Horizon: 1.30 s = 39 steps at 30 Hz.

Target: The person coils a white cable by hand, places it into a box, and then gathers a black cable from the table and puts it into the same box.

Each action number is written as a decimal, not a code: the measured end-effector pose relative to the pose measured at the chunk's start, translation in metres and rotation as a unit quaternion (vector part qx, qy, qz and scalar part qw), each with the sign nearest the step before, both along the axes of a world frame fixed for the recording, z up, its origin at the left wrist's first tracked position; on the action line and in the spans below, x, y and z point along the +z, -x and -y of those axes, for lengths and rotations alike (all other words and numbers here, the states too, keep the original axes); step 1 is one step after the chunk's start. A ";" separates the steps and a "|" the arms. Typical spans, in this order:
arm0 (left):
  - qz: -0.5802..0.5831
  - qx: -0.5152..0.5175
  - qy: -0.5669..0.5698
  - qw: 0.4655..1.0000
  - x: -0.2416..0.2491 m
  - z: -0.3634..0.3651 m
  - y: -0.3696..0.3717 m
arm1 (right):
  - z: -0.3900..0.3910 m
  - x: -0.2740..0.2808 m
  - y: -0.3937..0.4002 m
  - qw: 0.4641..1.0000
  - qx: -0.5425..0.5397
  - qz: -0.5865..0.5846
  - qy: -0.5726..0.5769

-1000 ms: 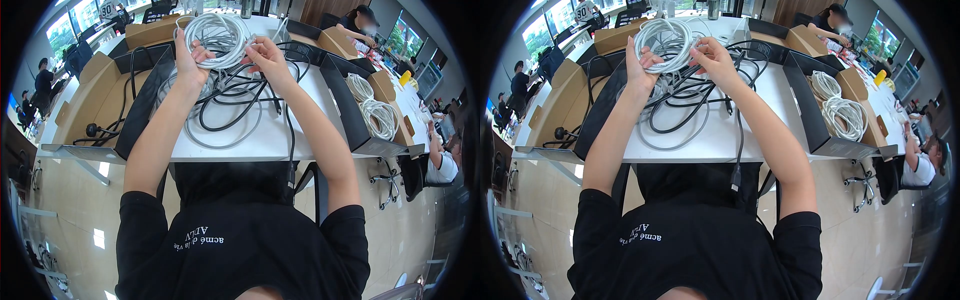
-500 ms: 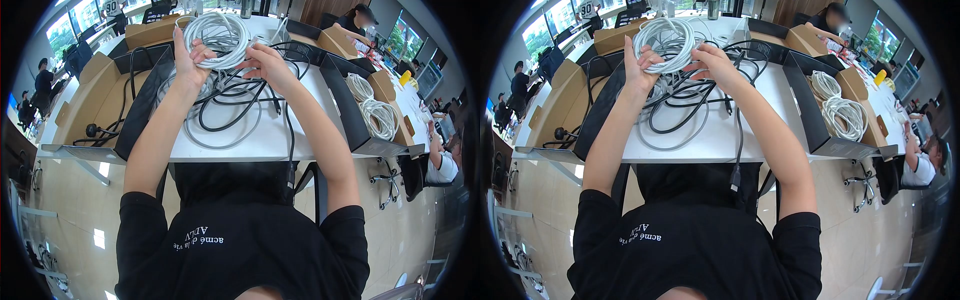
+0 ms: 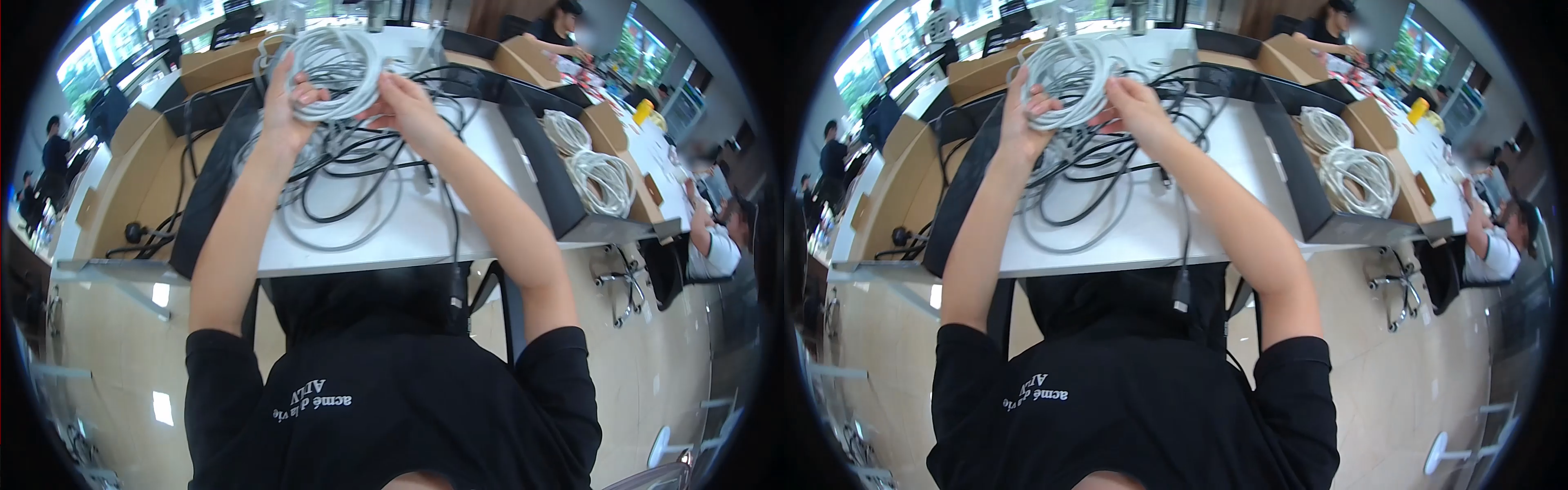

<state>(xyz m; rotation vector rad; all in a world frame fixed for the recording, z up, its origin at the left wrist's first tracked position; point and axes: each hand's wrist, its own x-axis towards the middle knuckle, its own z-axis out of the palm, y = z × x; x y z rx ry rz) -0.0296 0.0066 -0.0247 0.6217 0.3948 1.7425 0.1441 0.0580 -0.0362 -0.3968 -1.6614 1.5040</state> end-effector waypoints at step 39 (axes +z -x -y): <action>-0.390 0.028 0.100 0.915 -0.009 0.010 -0.045 | -0.172 0.018 -0.362 0.811 -0.461 0.262 0.249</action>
